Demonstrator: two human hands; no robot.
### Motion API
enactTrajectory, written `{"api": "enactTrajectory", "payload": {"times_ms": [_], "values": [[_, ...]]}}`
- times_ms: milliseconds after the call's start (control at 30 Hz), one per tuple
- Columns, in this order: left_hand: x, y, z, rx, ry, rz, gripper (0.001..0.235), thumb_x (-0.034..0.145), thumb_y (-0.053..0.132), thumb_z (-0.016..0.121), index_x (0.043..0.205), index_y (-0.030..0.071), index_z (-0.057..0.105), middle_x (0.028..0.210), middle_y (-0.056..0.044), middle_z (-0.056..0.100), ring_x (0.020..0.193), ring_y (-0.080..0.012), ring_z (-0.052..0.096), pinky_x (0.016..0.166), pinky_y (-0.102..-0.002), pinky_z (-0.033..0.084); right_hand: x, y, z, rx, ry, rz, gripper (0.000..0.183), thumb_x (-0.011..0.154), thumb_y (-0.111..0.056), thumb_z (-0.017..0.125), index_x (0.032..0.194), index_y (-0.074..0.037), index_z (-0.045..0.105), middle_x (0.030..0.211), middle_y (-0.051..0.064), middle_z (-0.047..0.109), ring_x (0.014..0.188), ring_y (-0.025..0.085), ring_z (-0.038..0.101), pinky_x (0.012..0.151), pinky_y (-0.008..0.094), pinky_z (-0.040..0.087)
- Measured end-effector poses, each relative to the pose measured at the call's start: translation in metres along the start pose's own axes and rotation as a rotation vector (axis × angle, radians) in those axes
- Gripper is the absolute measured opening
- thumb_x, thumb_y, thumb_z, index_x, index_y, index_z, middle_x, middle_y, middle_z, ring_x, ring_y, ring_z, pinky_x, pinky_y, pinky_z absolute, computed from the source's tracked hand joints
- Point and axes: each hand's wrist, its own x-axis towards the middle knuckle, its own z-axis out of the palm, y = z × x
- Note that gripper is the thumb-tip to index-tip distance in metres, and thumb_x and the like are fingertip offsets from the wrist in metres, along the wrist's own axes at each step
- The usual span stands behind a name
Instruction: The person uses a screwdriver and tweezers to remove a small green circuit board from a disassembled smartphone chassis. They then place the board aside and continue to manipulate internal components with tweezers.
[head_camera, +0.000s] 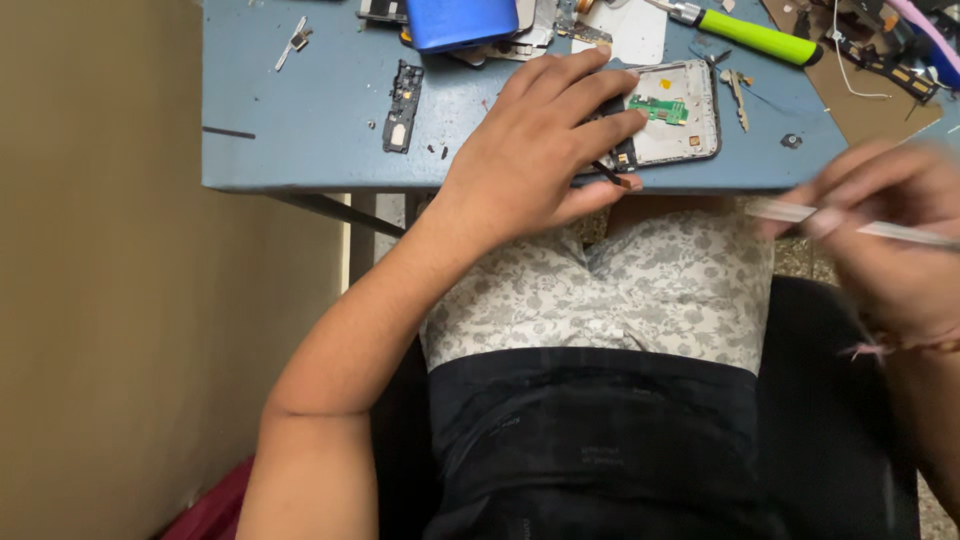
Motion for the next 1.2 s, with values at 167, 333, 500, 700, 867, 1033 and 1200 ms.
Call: {"api": "enactTrajectory", "payload": {"times_ms": [167, 333, 500, 700, 867, 1033, 1200], "values": [[-0.001, 0.0, -0.001, 0.001, 0.009, 0.005, 0.052, 0.095, 0.046, 0.081, 0.132, 0.012, 0.069, 0.146, -0.01, 0.056, 0.145, -0.0324, 0.044, 0.122, -0.052, 0.035, -0.009, 0.013, 0.056, -0.814, -0.49, 0.05, 0.028, 0.086, -0.01, 0.063, 0.113, -0.005, 0.067, 0.115, 0.012, 0.073, 0.105, 0.027, 0.072, 0.093, 0.041, 0.059], [0.001, 0.0, 0.0, 0.003, 0.002, 0.002, 0.052, 0.095, 0.046, 0.078, 0.133, 0.011, 0.069, 0.145, -0.012, 0.056, 0.144, -0.0333, 0.044, 0.122, -0.053, 0.035, 0.024, 0.05, 0.06, -1.151, -0.555, 0.22, 0.04, 0.094, -0.018, 0.057, 0.133, -0.021, 0.067, 0.128, 0.01, 0.068, 0.115, 0.032, 0.067, 0.101, 0.046, 0.055], [0.003, 0.001, -0.004, -0.003, 0.002, -0.008, 0.052, 0.096, 0.048, 0.076, 0.132, 0.011, 0.067, 0.146, -0.012, 0.057, 0.144, -0.033, 0.045, 0.123, -0.054, 0.035, 0.08, 0.062, 0.052, -1.259, -0.247, 0.049, 0.04, 0.097, -0.025, 0.055, 0.136, -0.022, 0.065, 0.133, 0.01, 0.066, 0.12, 0.032, 0.064, 0.107, 0.047, 0.051], [0.005, 0.003, -0.008, -0.016, -0.022, -0.037, 0.05, 0.099, 0.048, 0.072, 0.132, 0.011, 0.066, 0.145, -0.011, 0.057, 0.145, -0.0322, 0.046, 0.124, -0.054, 0.037, 0.13, 0.063, 0.056, -1.305, -0.171, 0.033, 0.037, 0.097, -0.031, 0.053, 0.13, -0.021, 0.065, 0.129, 0.009, 0.067, 0.116, 0.029, 0.065, 0.105, 0.045, 0.052], [0.009, 0.003, -0.01, -0.019, -0.047, -0.055, 0.05, 0.1, 0.051, 0.07, 0.131, 0.012, 0.066, 0.145, -0.01, 0.058, 0.146, -0.0315, 0.046, 0.124, -0.055, 0.037, 0.132, 0.072, 0.048, -1.311, -0.207, 0.087, 0.036, 0.097, -0.036, 0.051, 0.126, -0.02, 0.066, 0.125, 0.007, 0.067, 0.113, 0.027, 0.066, 0.104, 0.043, 0.052], [0.013, 0.004, -0.011, -0.022, -0.071, -0.067, 0.051, 0.099, 0.051, 0.069, 0.131, 0.012, 0.064, 0.145, -0.011, 0.058, 0.145, -0.0317, 0.046, 0.124, -0.056, 0.037, 0.109, 0.055, 0.056, -1.29, -0.38, 0.176, 0.037, 0.098, -0.042, 0.049, 0.121, -0.019, 0.066, 0.121, 0.006, 0.068, 0.11, 0.024, 0.067, 0.104, 0.041, 0.053], [0.013, 0.002, -0.018, -0.063, -0.084, -0.079, 0.049, 0.099, 0.047, 0.07, 0.133, 0.012, 0.063, 0.146, -0.009, 0.058, 0.147, -0.0319, 0.046, 0.124, -0.055, 0.038, 0.076, 0.008, 0.083, -0.774, -0.952, 0.575, 0.032, 0.099, -0.039, 0.047, 0.106, -0.016, 0.068, 0.107, 0.006, 0.069, 0.095, 0.025, 0.069, 0.092, 0.04, 0.055]]}}
